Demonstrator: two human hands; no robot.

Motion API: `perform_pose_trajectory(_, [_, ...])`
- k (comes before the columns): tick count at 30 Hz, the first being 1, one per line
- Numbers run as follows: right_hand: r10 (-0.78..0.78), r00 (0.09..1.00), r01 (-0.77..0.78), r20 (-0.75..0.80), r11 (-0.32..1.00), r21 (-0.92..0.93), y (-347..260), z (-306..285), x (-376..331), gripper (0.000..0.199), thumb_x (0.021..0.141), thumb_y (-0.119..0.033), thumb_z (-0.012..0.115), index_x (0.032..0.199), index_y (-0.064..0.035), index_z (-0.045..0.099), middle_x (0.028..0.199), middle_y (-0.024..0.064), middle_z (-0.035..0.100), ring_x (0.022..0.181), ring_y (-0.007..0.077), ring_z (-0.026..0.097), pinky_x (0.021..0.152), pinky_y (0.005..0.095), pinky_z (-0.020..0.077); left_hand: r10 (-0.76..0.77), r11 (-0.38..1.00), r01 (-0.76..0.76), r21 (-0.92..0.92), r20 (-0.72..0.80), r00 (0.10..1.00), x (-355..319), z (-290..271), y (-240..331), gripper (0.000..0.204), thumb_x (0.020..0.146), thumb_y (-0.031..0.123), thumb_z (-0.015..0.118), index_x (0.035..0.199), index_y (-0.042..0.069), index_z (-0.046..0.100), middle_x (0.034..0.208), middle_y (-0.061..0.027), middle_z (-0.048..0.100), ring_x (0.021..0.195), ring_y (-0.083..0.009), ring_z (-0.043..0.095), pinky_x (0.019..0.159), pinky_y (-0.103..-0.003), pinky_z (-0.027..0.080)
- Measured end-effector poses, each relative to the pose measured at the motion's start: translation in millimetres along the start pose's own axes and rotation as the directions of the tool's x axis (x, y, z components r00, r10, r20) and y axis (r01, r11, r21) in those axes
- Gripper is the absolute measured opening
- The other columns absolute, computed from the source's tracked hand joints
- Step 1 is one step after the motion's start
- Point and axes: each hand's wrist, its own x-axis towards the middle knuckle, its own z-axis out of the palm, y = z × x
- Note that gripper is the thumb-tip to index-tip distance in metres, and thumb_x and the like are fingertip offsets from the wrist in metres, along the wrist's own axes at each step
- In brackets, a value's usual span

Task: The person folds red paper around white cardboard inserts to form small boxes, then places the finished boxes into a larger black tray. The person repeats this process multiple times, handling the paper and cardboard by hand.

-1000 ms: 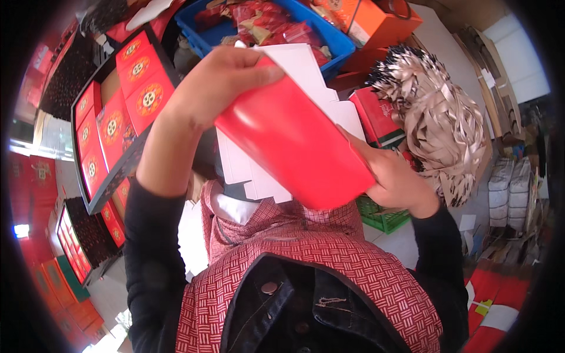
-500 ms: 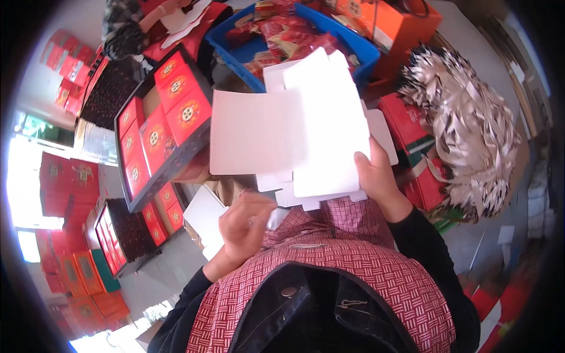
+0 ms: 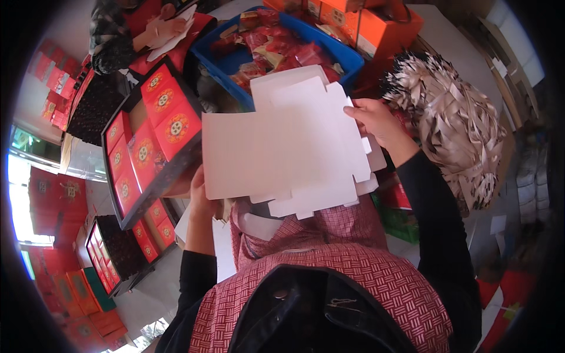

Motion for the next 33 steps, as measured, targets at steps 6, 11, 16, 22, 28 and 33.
perform_pose_trajectory(6, [0.054,0.984,-0.048,0.167,0.998,-0.041,-13.9,4.6,32.9,0.031,0.082,0.0,0.058,0.113,0.0058,0.06,0.1,0.0111,0.068,0.086,0.0177,0.067,0.077,0.0304,0.0541,0.353,0.925,-0.367,0.095,0.142,0.925,15.7,71.0,42.7,0.065,0.083,0.012,0.071,0.138,0.001,0.04,0.126,-0.0097,0.054,0.114,-0.0206,0.054,0.098,-0.035,0.044])
perform_pose_trajectory(11, [0.111,0.939,-0.104,0.325,0.994,-0.039,-18.4,18.2,39.5,0.033,0.08,0.0,0.062,0.113,0.0057,0.062,0.096,0.0089,0.068,0.075,0.0129,0.066,0.065,0.0261,0.0537,0.228,0.97,-0.243,0.015,0.295,0.928,39.3,85.5,69.6,0.063,0.078,0.011,0.077,0.132,0.001,0.049,0.119,-0.0102,0.059,0.114,-0.0213,0.054,0.097,-0.035,0.045])
perform_pose_trajectory(16, [0.161,0.91,-0.079,0.381,0.972,-0.223,-34.2,20.9,20.4,0.034,0.081,0.002,0.061,0.115,0.0066,0.062,0.099,0.0071,0.068,0.083,0.0126,0.065,0.074,0.0275,0.0521,0.245,0.966,-0.252,-0.059,0.524,0.816,26.2,98.9,77.6,0.022,0.077,0.011,0.077,0.091,0.003,0.062,0.095,-0.0049,0.066,0.094,-0.017,0.062,0.086,-0.031,0.048])
perform_pose_trajectory(22, [0.017,0.936,0.142,0.352,0.896,-0.42,-46.5,23.8,44.9,0.035,0.082,-0.002,0.064,0.116,0.0072,0.062,0.096,0.0055,0.069,0.084,0.0071,0.062,0.075,0.024,0.0507,-0.026,0.782,-0.18,0.597,0.32,0.947,40.4,123.5,84.0,0.026,0.08,0.014,0.077,0.091,0.0,0.059,0.089,-0.0017,0.064,0.086,-0.009,0.058,0.079,-0.025,0.047])
perform_pose_trajectory(28, [0.044,0.846,0.225,0.531,0.874,-0.431,-50.1,45.3,17.0,0.038,0.075,0.004,0.059,0.112,0.0043,0.065,0.096,0.0081,0.071,0.085,0.0109,0.064,0.079,0.0256,0.0499,-0.106,0.955,-0.068,0.29,0.543,0.833,0.5,127.9,81.5,0.038,0.072,0.011,0.083,0.101,-0.002,0.061,0.094,-0.0029,0.065,0.084,-0.0091,0.059,0.079,-0.026,0.048])
perform_pose_trajectory(33, [0.103,0.787,0.254,0.608,0.844,-0.472,-36.0,53.7,-19.4,0.037,0.076,0.0,0.06,0.112,0.0032,0.065,0.094,0.0125,0.071,0.085,0.0139,0.064,0.08,0.028,0.0494,-0.064,0.906,-0.202,0.372,0.592,0.803,-34.0,141.4,92.0,0.057,0.071,0.007,0.083,0.121,-0.001,0.058,0.094,-0.0059,0.064,0.092,-0.0127,0.06,0.083,-0.028,0.049])
